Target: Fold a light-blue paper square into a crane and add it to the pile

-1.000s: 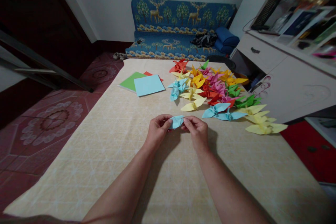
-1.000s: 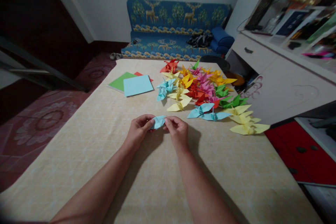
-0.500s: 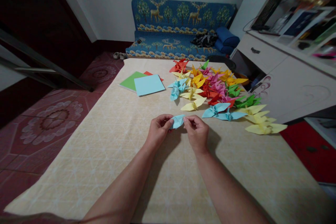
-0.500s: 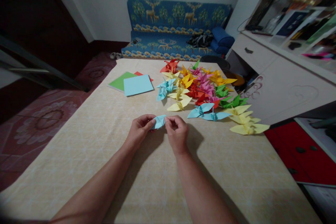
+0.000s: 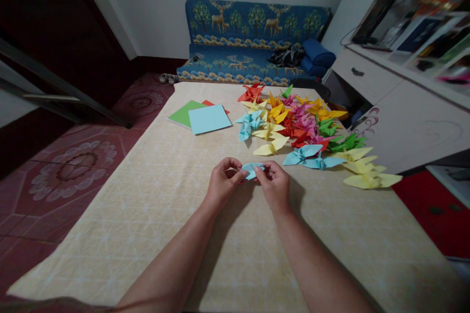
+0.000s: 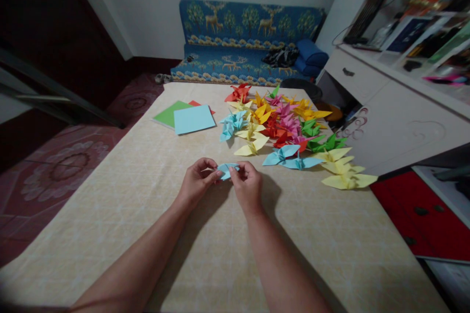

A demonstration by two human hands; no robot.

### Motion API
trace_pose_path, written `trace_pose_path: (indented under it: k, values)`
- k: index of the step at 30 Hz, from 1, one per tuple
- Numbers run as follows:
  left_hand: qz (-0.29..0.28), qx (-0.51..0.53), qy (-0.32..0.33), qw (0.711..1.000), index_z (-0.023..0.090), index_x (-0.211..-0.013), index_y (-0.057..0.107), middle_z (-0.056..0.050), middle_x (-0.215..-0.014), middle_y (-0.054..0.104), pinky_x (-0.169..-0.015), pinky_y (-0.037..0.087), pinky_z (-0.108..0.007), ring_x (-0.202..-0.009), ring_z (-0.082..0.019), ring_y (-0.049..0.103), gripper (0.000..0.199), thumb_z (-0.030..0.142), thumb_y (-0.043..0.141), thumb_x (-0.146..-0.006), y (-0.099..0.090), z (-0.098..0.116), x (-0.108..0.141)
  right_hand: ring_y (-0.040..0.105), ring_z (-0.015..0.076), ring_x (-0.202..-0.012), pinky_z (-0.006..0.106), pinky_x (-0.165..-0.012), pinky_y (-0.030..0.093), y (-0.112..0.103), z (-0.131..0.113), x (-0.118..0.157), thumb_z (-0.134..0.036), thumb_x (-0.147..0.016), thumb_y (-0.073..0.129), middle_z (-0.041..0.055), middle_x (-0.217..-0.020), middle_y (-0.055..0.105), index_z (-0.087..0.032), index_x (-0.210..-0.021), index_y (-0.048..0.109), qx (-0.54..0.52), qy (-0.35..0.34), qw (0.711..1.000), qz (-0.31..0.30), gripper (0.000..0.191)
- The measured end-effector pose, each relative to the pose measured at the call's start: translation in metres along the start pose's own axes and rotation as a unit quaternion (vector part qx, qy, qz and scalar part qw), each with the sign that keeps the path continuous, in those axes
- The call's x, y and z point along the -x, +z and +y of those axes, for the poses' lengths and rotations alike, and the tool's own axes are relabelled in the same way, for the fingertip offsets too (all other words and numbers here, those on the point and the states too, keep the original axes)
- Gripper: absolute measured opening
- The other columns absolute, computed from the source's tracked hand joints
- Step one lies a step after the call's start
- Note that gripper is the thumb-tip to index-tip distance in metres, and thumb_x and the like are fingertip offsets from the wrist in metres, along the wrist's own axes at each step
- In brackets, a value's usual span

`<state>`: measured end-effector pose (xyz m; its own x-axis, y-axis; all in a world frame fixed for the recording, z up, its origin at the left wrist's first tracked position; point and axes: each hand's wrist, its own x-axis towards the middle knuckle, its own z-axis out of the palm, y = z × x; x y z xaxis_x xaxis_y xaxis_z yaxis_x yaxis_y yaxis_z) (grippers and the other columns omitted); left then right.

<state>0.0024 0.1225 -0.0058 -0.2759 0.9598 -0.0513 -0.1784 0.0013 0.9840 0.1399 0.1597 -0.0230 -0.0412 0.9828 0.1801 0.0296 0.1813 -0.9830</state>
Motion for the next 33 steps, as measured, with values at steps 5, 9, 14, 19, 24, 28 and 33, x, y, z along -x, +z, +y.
trace_pose_path:
  k: [5,9,14,19,24,28,33]
  values:
    - [0.005,-0.012,-0.004,1.0,0.018,-0.076,0.057,0.003,-0.062,0.061,-0.051,0.043,-0.021,-0.051,-0.011,0.058,0.033,0.031,0.083,-0.062,-0.0013,0.0016,0.0005,0.065,0.0172,-0.056,0.028,-0.054,0.057,0.0009,-0.003,0.0,-0.039,-0.077,0.071,0.001,-0.067,0.067,-0.02,-0.083,0.063,-0.008,-0.006,1.0,0.006,0.022]
    - [0.01,-0.031,-0.004,0.999,0.016,-0.073,0.058,0.002,-0.06,0.061,-0.05,0.043,-0.022,-0.05,-0.012,0.058,0.031,0.031,0.083,-0.062,-0.0005,0.0033,0.001,0.066,0.0176,-0.054,0.028,-0.052,0.056,0.001,-0.0041,-0.0005,-0.039,-0.076,0.071,0.0012,-0.068,0.068,-0.02,-0.083,0.062,-0.012,-0.002,1.0,0.015,0.022]
    - [0.017,-0.052,0.003,0.999,0.016,-0.077,0.058,0.002,-0.062,0.06,-0.049,0.041,-0.021,-0.05,-0.01,0.057,0.029,0.029,0.081,-0.064,-0.0011,0.0007,0.0,0.066,0.0174,-0.053,0.028,-0.051,0.056,0.0009,-0.0034,-0.0018,-0.039,-0.076,0.071,0.0016,-0.07,0.069,-0.02,-0.083,0.062,-0.028,0.01,0.999,0.023,0.023]
    - [0.016,-0.055,0.018,0.998,0.016,-0.075,0.06,0.003,-0.063,0.06,-0.047,0.039,-0.02,-0.049,-0.009,0.055,0.028,0.03,0.082,-0.063,-0.0023,-0.0019,-0.0007,0.065,0.0168,-0.053,0.027,-0.05,0.055,0.0002,-0.0038,-0.0025,-0.041,-0.076,0.071,0.0015,-0.069,0.068,-0.02,-0.083,0.061,-0.028,0.009,0.999,0.026,0.024]
    - [0.01,-0.047,0.019,0.999,0.015,-0.074,0.065,0.001,-0.061,0.062,-0.047,0.038,-0.02,-0.049,-0.009,0.053,0.027,0.031,0.084,-0.062,-0.0012,-0.0011,0.0011,0.065,0.0162,-0.054,0.026,-0.051,0.053,-0.0003,-0.0041,-0.0027,-0.038,-0.078,0.07,0.0006,-0.067,0.067,-0.02,-0.082,0.061,-0.003,-0.016,0.999,0.03,0.021]
    - [0.0,-0.051,0.023,0.998,0.015,-0.074,0.07,-0.003,-0.065,0.066,-0.051,0.04,-0.021,-0.053,-0.011,0.054,0.024,0.033,0.083,-0.065,-0.0003,-0.0022,0.0011,0.065,0.017,-0.057,0.027,-0.054,0.054,0.0008,-0.0019,-0.0012,-0.037,-0.08,0.069,0.001,-0.068,0.068,-0.02,-0.083,0.061,0.007,-0.023,0.999,0.024,0.019]
    - [0.002,-0.066,0.053,0.996,0.015,-0.074,0.074,-0.005,-0.074,0.068,-0.06,0.043,-0.024,-0.065,-0.014,0.057,0.021,0.035,0.079,-0.07,-0.0011,0.0008,0.0013,0.067,0.0191,-0.069,0.03,-0.065,0.056,-0.0008,-0.0082,0.0043,-0.039,-0.081,0.069,0.0027,-0.079,0.069,-0.021,-0.089,0.064,-0.013,-0.044,0.998,-0.053,0.021]
